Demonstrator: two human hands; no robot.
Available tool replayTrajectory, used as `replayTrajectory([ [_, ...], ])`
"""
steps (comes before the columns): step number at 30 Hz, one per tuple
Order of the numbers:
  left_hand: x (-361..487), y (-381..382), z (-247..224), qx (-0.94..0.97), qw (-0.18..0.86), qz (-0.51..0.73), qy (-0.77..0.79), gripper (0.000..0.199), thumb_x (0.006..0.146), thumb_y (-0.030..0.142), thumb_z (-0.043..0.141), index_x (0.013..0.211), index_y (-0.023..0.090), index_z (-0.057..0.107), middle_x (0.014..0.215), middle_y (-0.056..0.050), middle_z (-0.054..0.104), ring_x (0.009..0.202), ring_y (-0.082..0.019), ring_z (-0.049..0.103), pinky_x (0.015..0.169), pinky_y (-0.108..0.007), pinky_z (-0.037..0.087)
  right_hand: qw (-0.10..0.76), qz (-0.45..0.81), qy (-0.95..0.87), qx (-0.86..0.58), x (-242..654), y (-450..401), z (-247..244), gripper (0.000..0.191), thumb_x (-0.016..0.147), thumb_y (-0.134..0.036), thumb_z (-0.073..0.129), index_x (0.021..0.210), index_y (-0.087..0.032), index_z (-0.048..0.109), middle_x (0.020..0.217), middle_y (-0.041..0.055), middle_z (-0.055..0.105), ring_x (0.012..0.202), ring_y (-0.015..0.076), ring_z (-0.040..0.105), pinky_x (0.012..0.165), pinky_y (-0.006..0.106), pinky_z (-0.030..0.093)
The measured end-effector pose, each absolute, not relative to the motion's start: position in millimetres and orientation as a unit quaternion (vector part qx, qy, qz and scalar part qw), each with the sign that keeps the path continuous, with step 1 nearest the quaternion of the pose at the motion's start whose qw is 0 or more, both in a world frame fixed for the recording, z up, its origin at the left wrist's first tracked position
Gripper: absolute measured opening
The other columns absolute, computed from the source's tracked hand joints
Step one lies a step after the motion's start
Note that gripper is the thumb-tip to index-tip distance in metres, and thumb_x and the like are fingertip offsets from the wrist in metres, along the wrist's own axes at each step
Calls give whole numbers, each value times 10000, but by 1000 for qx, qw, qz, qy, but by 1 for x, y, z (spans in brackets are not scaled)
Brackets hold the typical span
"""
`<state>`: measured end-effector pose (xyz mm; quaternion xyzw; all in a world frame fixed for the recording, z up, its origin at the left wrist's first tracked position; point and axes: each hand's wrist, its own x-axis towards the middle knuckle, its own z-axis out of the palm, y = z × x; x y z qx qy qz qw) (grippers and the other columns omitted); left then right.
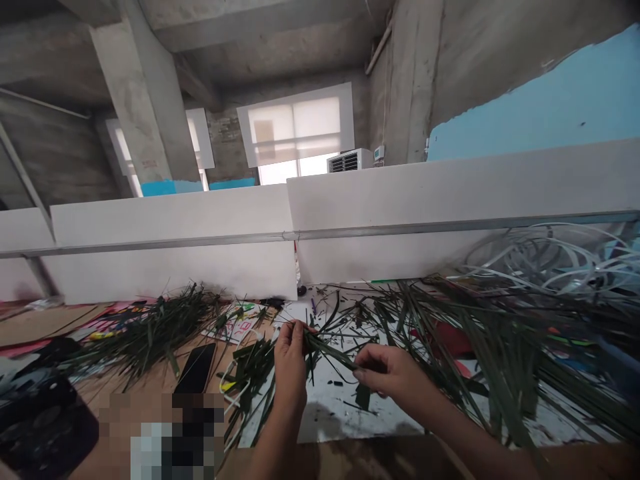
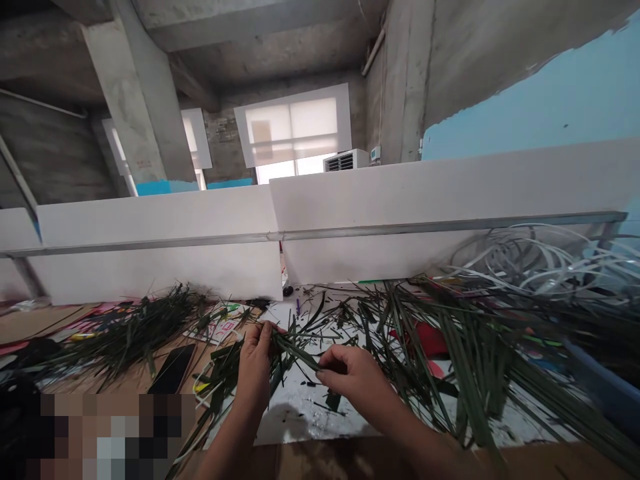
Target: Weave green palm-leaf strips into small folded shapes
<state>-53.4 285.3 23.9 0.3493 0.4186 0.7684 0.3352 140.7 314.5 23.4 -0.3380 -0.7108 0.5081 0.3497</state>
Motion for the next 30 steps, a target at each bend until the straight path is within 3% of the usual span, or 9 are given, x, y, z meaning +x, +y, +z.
replayTrajectory([
  [5,-54,290,19,344,336,769,421,408,748,576,737,792,190,614,726,6,640,589,-112,489,565,-215,380,320,577,-667,-345,141,318,22,321,694,-504,701,715,-197,608,600,2,666,510,158,579,507,256,381],
  [19,-53,291,15,326,382,772,391,363,773,532,742,819,197,610,774,-4,660,672,-125,547,655,-221,433,272,642,-634,-333,143,319,25,368,682,-529,736,758,-183,636,606,-4,687,507,138,583,519,247,308],
  [26,-56,290,18,307,460,728,405,516,693,551,805,1042,219,617,807,-13,695,622,-133,599,585,-227,439,309,638,-617,-342,143,322,21,323,659,-454,765,795,-189,640,572,-56,559,501,103,466,491,228,263],
  [30,-58,288,17,309,505,694,409,582,687,519,827,1119,173,647,800,-21,694,628,-111,609,627,-214,453,324,621,-614,-364,144,324,20,317,648,-430,782,792,-199,618,595,-58,542,522,100,448,480,208,253],
])
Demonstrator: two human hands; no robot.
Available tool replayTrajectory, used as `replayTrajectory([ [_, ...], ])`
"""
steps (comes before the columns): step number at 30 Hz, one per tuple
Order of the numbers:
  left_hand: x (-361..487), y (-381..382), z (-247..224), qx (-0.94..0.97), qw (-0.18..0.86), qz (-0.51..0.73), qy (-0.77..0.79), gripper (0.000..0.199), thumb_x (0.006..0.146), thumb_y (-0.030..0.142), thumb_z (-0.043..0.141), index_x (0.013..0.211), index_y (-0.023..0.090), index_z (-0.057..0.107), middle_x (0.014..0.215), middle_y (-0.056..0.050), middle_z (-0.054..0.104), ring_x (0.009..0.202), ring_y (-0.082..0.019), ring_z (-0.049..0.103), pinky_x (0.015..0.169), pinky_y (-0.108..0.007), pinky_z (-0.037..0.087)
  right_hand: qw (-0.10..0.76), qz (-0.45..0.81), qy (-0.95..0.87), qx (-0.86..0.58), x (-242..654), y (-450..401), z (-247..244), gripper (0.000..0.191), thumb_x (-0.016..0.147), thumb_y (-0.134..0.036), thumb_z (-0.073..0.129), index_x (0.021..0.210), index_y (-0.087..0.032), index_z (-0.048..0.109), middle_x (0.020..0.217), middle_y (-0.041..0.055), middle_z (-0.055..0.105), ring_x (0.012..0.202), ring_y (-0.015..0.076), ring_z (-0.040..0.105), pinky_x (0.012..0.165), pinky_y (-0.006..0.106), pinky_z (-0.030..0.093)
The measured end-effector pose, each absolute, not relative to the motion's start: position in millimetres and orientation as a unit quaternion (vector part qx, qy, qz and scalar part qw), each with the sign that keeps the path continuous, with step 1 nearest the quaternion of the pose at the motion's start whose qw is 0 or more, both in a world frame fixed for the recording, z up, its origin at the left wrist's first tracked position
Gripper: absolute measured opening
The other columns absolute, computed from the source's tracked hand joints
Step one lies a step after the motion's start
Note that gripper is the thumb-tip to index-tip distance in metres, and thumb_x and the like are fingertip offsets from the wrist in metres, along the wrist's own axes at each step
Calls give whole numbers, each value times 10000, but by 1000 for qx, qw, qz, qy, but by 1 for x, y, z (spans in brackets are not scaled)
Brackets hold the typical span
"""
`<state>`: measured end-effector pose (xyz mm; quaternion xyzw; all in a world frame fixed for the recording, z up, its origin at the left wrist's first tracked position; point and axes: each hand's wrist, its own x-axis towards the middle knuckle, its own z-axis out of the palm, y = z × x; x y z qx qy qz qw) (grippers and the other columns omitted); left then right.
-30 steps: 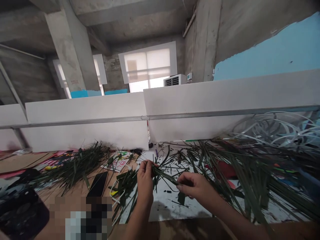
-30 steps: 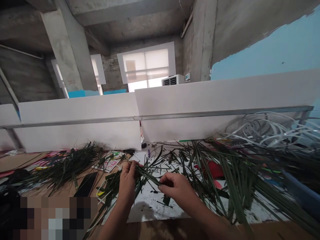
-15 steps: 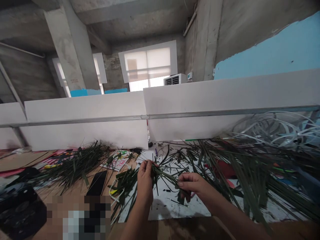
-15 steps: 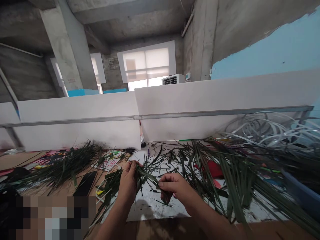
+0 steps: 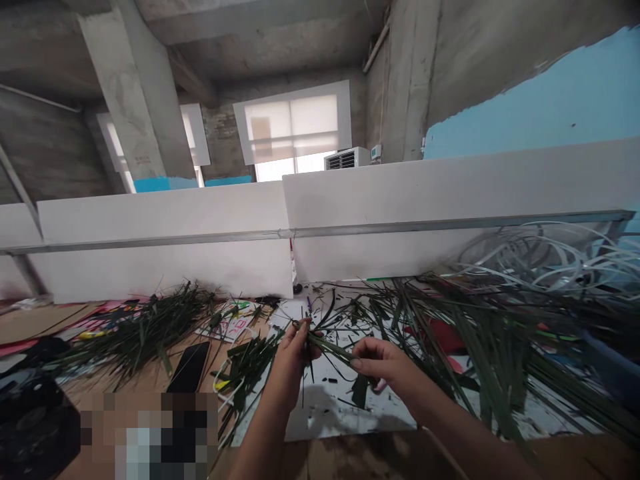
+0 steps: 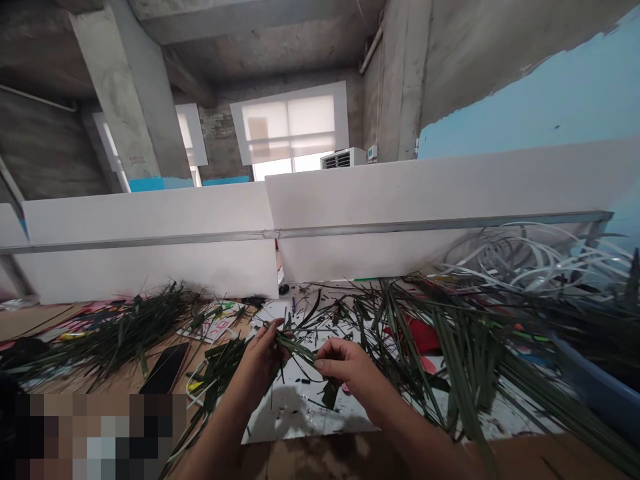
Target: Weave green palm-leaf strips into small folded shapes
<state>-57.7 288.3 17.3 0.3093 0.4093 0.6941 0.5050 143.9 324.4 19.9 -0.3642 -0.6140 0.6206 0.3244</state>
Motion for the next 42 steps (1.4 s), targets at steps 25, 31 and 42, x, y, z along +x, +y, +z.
replayTrajectory([
  [25,-49,275,28,394,536,674,320,358,770,468,811,915,153,723,784,-7,607,652,-93,463,629,-218,370,385,481,-720,-319,127,307,17,173,692,-344,721,768,-188,715,848,31,667,756,203,572,643,270,426],
  [31,-48,274,28,417,560,645,310,347,789,434,799,966,145,727,789,-12,589,663,-104,485,643,-231,363,351,593,-657,-305,123,315,3,238,684,-406,699,732,-185,628,620,-26,582,565,132,494,537,233,391],
  [42,-50,275,28,411,543,659,319,361,762,396,823,1024,153,770,757,-7,565,696,-117,462,679,-235,343,335,601,-641,-340,125,301,19,300,712,-471,666,691,-211,517,563,-70,501,426,72,394,412,186,318],
])
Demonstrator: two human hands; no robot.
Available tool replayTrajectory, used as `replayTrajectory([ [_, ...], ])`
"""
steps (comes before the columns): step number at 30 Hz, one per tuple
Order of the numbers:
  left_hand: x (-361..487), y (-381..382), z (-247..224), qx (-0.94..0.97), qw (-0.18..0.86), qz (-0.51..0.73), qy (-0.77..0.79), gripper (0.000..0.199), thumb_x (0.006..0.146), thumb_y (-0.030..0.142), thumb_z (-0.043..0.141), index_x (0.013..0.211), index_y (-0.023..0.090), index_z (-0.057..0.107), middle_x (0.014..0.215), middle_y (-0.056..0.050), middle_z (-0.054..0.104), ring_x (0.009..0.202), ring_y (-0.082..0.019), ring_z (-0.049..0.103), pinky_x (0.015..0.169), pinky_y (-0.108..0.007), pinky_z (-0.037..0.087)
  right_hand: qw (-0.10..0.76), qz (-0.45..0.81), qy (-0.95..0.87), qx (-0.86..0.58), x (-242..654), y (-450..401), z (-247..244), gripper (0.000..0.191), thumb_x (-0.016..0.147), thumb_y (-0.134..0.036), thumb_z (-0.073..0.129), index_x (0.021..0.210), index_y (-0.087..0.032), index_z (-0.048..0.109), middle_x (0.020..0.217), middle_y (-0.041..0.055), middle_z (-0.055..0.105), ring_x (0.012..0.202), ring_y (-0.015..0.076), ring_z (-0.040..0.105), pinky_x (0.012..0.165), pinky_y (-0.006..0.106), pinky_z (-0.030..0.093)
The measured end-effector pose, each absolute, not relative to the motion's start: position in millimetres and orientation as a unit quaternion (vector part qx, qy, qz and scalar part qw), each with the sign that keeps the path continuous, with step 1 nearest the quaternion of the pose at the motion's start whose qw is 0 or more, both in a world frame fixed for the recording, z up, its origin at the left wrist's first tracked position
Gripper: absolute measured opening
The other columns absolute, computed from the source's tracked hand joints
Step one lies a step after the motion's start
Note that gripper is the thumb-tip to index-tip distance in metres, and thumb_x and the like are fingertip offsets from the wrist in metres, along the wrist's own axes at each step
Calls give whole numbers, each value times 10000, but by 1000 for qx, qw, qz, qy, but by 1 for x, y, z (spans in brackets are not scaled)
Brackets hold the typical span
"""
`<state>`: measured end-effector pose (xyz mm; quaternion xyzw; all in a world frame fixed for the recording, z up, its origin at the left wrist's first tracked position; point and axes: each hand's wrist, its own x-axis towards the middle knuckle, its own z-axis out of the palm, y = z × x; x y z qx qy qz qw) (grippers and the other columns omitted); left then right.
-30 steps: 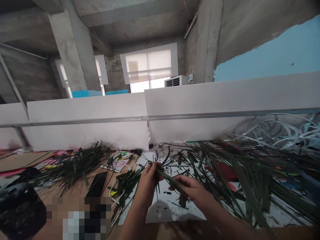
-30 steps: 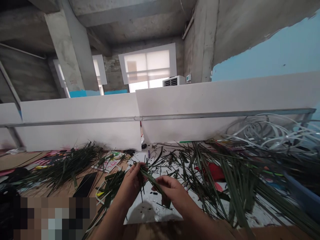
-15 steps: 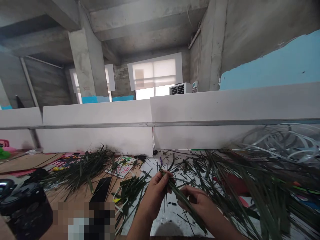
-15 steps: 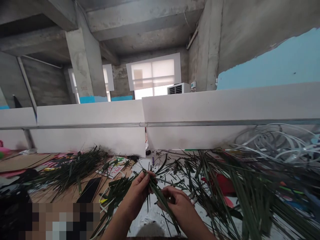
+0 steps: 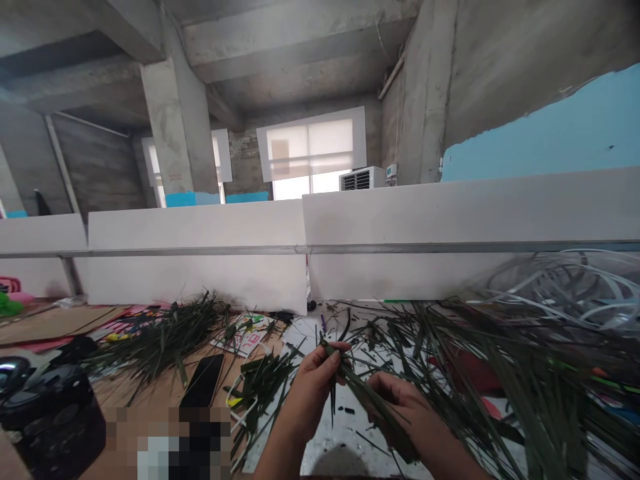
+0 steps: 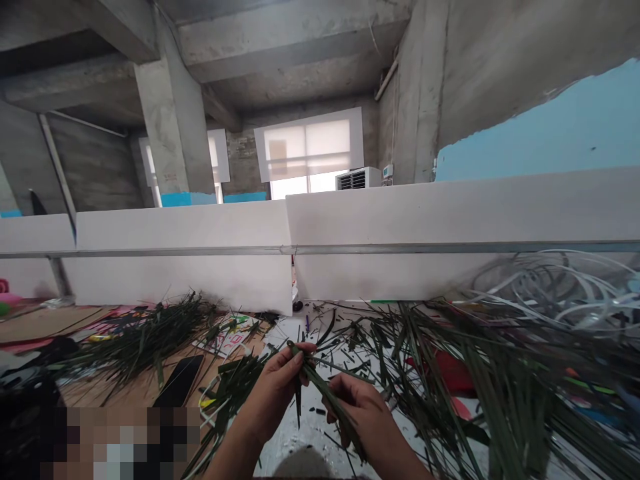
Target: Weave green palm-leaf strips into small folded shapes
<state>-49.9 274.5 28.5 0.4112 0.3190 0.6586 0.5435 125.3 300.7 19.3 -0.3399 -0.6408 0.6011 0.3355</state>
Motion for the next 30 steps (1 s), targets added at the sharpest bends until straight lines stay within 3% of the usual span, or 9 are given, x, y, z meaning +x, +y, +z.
replayTrajectory([
  [9,-54,276,26,416,522,666,333,372,789,413,798,1060,161,763,723,5,538,700,-121,443,682,-243,328,329,548,-694,-330,127,304,15,429,742,-600,660,686,-205,505,609,-51,545,411,74,422,398,194,332],
  [17,-53,276,30,382,533,685,318,395,726,411,849,1015,153,772,674,21,522,644,-105,433,643,-233,335,327,546,-693,-338,125,305,10,264,730,-425,609,649,-204,490,608,-46,530,434,83,445,402,187,351],
  [30,-59,279,27,397,514,685,330,399,770,418,818,1057,147,764,765,-6,553,671,-98,433,626,-204,339,320,597,-669,-307,120,302,11,240,662,-370,646,602,-206,482,580,-51,498,420,76,421,360,178,324],
])
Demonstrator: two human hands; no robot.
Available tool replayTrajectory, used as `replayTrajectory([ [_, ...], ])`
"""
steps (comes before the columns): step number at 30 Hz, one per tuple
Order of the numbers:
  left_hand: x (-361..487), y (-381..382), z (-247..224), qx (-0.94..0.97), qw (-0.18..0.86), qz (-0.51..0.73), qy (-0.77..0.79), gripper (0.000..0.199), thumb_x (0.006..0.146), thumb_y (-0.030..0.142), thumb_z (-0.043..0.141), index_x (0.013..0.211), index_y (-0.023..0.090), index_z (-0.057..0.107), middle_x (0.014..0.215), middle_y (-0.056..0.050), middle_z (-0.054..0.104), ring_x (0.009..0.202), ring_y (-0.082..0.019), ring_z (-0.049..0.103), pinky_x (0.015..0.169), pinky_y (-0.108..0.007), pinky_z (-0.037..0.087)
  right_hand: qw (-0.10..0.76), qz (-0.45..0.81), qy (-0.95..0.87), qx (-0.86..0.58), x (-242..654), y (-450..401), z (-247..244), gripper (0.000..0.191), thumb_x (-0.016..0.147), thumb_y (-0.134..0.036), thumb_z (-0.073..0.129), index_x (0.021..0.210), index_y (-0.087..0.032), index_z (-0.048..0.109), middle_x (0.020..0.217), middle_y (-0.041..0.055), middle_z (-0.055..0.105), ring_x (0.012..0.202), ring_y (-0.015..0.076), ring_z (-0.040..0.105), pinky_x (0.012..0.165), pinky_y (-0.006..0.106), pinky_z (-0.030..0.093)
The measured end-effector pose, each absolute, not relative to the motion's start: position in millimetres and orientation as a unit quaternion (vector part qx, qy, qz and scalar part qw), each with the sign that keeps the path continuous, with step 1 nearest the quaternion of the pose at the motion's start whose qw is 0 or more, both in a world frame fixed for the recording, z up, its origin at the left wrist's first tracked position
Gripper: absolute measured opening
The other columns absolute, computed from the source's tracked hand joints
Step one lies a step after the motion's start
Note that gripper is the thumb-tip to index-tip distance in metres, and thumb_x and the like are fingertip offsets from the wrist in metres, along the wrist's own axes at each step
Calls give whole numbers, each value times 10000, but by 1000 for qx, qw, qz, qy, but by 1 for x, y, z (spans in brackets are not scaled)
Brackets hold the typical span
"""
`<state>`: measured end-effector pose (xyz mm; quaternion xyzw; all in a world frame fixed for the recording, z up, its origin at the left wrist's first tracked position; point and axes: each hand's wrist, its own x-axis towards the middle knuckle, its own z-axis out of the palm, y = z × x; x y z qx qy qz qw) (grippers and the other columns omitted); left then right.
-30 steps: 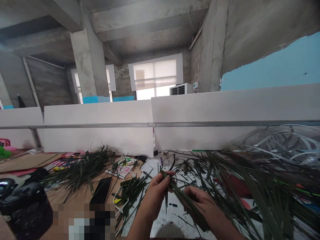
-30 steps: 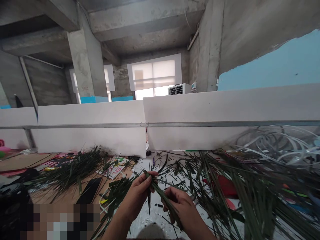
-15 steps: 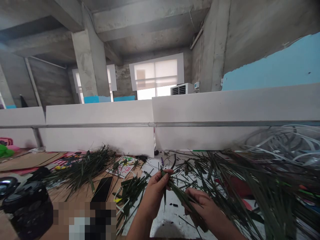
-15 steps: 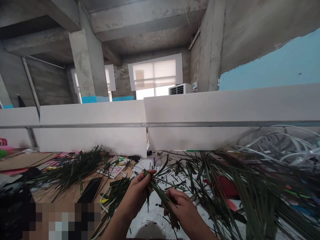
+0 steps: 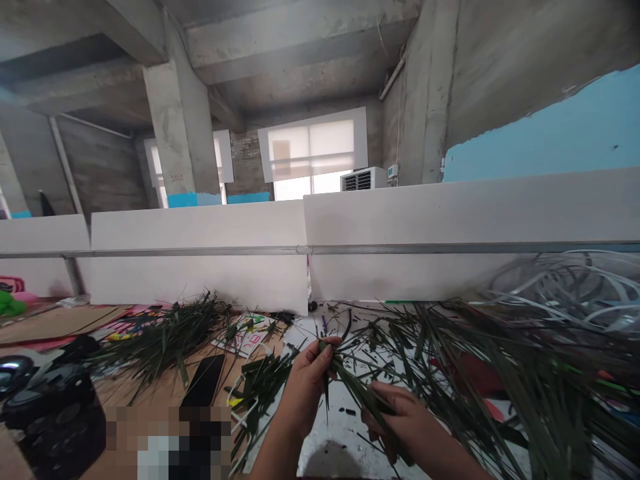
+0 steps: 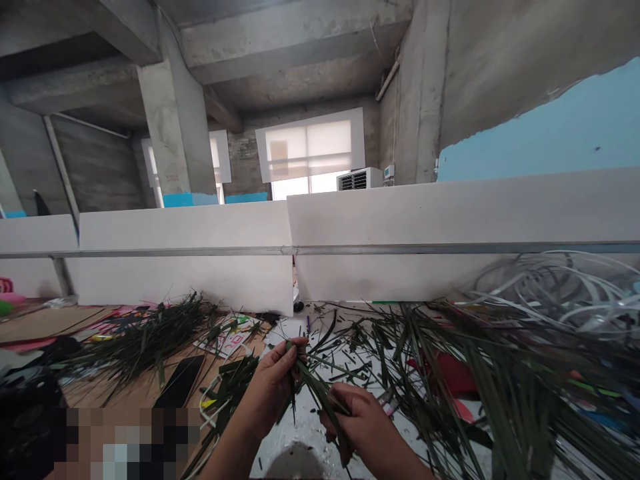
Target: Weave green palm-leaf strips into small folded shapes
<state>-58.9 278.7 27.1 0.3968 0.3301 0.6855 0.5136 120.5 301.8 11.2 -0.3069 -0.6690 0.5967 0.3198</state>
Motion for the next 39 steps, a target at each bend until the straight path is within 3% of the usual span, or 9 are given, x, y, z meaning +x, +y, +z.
replayTrajectory([
  [8,-58,280,26,378,530,689,318,424,752,389,837,1092,171,707,773,11,574,657,-91,449,632,-200,355,315,595,-677,-298,121,300,8,262,673,-357,648,568,-201,466,572,-55,473,412,77,430,360,180,339],
  [24,-55,285,22,359,521,700,332,398,655,431,896,883,159,717,714,29,546,623,-88,414,594,-207,320,273,641,-659,-284,119,301,6,136,599,-286,599,643,-203,501,577,-47,489,479,94,458,368,158,358],
  [30,-56,286,20,352,530,696,333,419,657,426,899,895,146,698,730,28,560,617,-74,422,590,-198,326,266,644,-661,-280,118,299,8,100,569,-250,556,638,-199,504,576,-44,508,476,96,462,378,164,353],
  [33,-55,284,23,343,543,700,312,423,682,403,889,951,174,656,743,26,589,630,-83,461,602,-201,346,271,646,-653,-289,117,300,6,140,582,-294,598,653,-199,523,590,-33,529,470,102,468,384,179,352],
  [39,-50,278,29,338,554,710,274,356,720,359,867,881,191,599,771,10,636,671,-97,524,634,-201,387,278,650,-640,-299,120,295,10,213,620,-356,673,681,-194,549,623,-30,535,485,95,446,434,197,381],
])
